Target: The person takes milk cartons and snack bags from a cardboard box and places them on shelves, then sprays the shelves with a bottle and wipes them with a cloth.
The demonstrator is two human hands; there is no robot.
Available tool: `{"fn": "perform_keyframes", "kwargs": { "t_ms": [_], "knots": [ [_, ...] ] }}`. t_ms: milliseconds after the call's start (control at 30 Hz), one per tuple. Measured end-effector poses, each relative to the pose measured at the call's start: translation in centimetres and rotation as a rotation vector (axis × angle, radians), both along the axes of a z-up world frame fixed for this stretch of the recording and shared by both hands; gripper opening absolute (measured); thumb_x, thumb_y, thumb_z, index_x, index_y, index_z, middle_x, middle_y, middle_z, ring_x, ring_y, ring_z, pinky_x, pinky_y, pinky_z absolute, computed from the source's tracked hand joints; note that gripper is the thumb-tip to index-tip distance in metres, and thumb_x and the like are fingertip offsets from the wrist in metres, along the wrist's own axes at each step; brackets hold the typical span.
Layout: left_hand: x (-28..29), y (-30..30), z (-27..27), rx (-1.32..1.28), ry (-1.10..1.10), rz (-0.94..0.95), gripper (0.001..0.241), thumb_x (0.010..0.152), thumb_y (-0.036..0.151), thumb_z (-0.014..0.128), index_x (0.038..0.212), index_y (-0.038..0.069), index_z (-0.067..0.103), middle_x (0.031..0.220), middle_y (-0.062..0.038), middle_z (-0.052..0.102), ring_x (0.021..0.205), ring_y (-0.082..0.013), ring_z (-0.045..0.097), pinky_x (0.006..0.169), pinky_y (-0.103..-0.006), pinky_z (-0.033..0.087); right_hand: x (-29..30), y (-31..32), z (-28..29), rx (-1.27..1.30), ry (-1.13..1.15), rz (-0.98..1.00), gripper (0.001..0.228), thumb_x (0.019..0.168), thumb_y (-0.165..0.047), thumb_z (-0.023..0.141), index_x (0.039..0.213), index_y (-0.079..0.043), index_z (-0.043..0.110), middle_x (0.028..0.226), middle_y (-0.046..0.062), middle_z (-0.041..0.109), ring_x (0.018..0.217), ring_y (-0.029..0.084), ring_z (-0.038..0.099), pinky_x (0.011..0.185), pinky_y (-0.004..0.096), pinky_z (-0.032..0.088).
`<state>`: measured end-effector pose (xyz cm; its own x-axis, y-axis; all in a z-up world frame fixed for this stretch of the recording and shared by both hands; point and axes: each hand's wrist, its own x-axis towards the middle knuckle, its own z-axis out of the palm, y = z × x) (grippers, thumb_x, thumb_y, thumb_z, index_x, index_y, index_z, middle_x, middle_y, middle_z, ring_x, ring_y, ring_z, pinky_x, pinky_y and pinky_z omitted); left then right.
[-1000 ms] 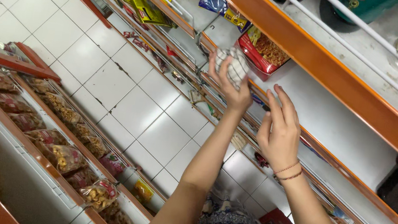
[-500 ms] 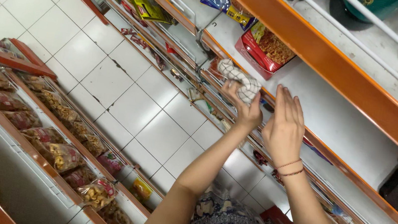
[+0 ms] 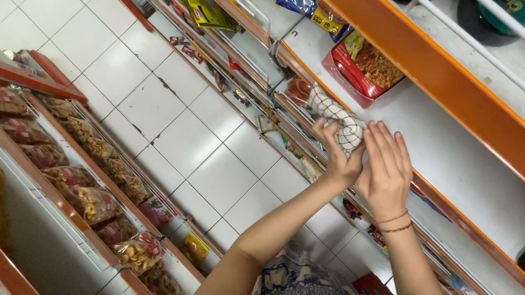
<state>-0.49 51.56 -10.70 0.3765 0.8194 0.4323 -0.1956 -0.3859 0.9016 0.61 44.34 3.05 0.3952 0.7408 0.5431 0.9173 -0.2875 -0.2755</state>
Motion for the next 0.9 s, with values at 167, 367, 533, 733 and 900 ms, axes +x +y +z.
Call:
{"fn": "perform_keyframes", "kwargs": {
  "t_ms": [167,367,533,733,900],
  "knots": [
    [2.4,7.4,0.4,-0.049,-0.055,0.279,0.068,0.09,0.017,0.065,0.149,0.003,0.032,0.159,-0.026,0.022,0.153,-0.0427,0.021,0.127,-0.0589,0.014,0.3,-1.8,-0.9,0.143,0.033,0.07,0.039,0.084,0.02,0.058,0.118,0.002,0.068,0.127,0.018,0.068,0.127,0.036,0.065,0.114,0.052,0.049],
    [2.9,11.0,0.0,-0.026,-0.201,0.332,0.06,0.101,0.017,0.056,0.156,-0.001,0.038,0.168,-0.024,0.035,0.156,-0.0395,0.03,0.133,-0.05,0.017,0.6,-5.6,-1.7,0.296,-0.019,0.028,0.027,0.083,0.018,0.064,0.105,0.002,0.067,0.11,0.016,0.069,0.108,0.033,0.069,0.1,0.048,0.055],
    [0.9,1.0,-5.0,0.205,-0.115,0.021,0.065,0.093,0.023,0.065,0.151,0.006,0.041,0.165,-0.027,0.027,0.157,-0.0498,0.024,0.131,-0.0594,0.019,1.0,-8.7,-2.1,0.363,0.015,-0.051,0.028,0.081,0.018,0.062,0.105,0.003,0.067,0.105,0.018,0.066,0.101,0.035,0.068,0.093,0.045,0.055],
    [0.4,-6.7,-7.8,0.877,0.029,-0.387,0.044,0.086,0.025,0.074,0.13,0.03,0.077,0.129,0.0,0.054,0.116,-0.0262,0.048,0.092,-0.0453,0.044,0.9,-10.9,-2.1,0.418,-0.004,-0.12,0.024,0.082,0.016,0.062,0.102,0.004,0.064,0.104,0.017,0.064,0.1,0.035,0.067,0.092,0.046,0.054],
    [-0.5,-1.2,-7.9,1.138,0.051,-0.221,0.034,0.087,0.032,0.077,0.121,0.035,0.074,0.12,0.009,0.058,0.113,-0.0182,0.051,0.095,-0.0461,0.042,0.6,-12.8,-2.3,0.455,0.008,-0.182,0.023,0.083,0.016,0.061,0.102,0.004,0.064,0.103,0.017,0.064,0.099,0.034,0.066,0.091,0.045,0.055]
  ]
}}
